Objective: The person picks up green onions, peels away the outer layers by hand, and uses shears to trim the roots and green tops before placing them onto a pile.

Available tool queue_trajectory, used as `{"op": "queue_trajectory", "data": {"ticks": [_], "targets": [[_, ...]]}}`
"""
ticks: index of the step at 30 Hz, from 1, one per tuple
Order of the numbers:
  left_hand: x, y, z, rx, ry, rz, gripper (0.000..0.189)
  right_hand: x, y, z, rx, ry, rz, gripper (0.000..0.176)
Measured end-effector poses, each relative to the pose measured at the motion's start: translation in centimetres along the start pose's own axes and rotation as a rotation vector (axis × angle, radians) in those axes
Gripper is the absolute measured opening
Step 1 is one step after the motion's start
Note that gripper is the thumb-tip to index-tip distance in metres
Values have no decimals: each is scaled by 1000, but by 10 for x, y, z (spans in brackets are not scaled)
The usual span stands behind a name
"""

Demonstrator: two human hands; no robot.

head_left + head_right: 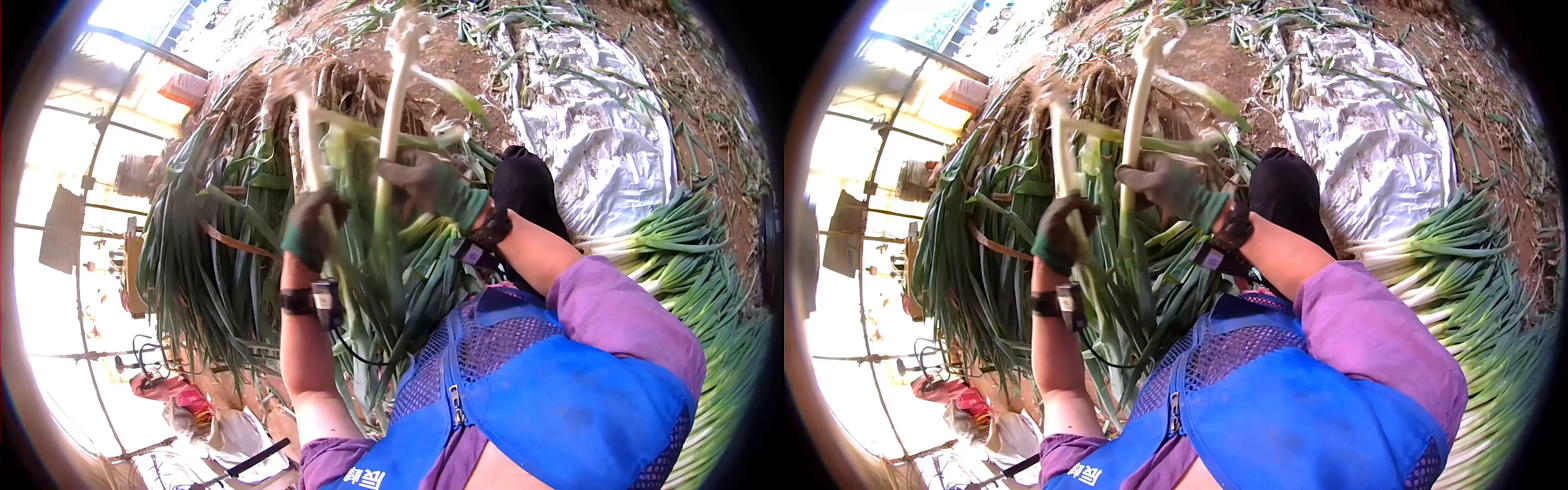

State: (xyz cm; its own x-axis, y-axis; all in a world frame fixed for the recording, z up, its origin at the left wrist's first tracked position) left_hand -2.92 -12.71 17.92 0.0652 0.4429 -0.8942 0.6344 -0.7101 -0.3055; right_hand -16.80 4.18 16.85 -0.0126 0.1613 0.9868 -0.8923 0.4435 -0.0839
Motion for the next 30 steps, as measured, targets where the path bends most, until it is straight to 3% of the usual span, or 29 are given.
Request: {"op": "queue_trajectory", "data": {"ticks": [1, 3, 4, 6, 7, 9, 11, 14, 16, 19, 20, 21, 24, 26, 28, 29, 30], "targets": [[1, -8, 2, 155, -235, 399, 20, -4, -8, 8, 31, -96, 24, 36], [12, -53, -20, 207, -16, 161, 24, 11, -18, 14, -99, 315, -301, 31], [5, -59, -26, 218, -52, 162, 26, 19, -18, 14, -82, 254, -300, 29], [-5, -64, -32, 239, -131, 166, 31, 25, -21, 12, 162, 273, -425, 24], [-7, -64, -30, 359, -73, 156, 45, 31, -15, 10, 168, 378, -558, 23], [-12, -67, -42, 302, -80, 230, 54, 48, -1, 2, 38, 692, -882, 23], [-14, -70, -55, 218, -119, 279, 64, 64, 36, 12, -240, 683, -788, 28], [-9, -57, -67, 305, 61, 251, 70, 99, 109, 26, -566, 348, -223, 40], [-5, -57, -68, 337, 48, 211, 74, 92, 109, 47, -410, 338, -193, 52], [-6, -68, -70, 305, 43, 201, 74, 70, 53, 47, 7, 186, -501, 51], [-4, -66, -70, 309, 54, 221, 74, 59, 35, 41, 142, 17, -600, 47], [-1, -61, -68, 310, 66, 242, 74, 57, 30, 39, 191, 149, -458, 41], [2, -52, -74, 273, 103, 258, 73, 2, 63, 67, 198, 72, -364, 26], [9, -34, -84, 233, 144, 231, 72, 35, 99, 59, 50, -74, -499, 20], [17, -28, -95, 206, 201, 190, 71, 45, 145, 82, -125, 351, -1672, 17], [20, -23, -102, 209, 221, 215, 71, 42, 195, 95, -350, 147, -1570, 18], [23, -16, -111, 214, 243, 244, 71, 42, 252, 90, -587, 99, -1175, 21]]}}
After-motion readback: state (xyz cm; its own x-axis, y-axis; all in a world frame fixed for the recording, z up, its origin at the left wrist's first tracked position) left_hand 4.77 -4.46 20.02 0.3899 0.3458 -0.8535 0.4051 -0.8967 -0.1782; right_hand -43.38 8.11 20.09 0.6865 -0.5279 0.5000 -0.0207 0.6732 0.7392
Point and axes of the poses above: each hand's wrist, its own z-axis towards the middle knuckle, its own y-axis out of the back of the hand, x = y × z, the point moved 6 cm from there along z, towards the middle knuckle, and after that the axes turned 10 degrees about -z, right-handed, at the moved point
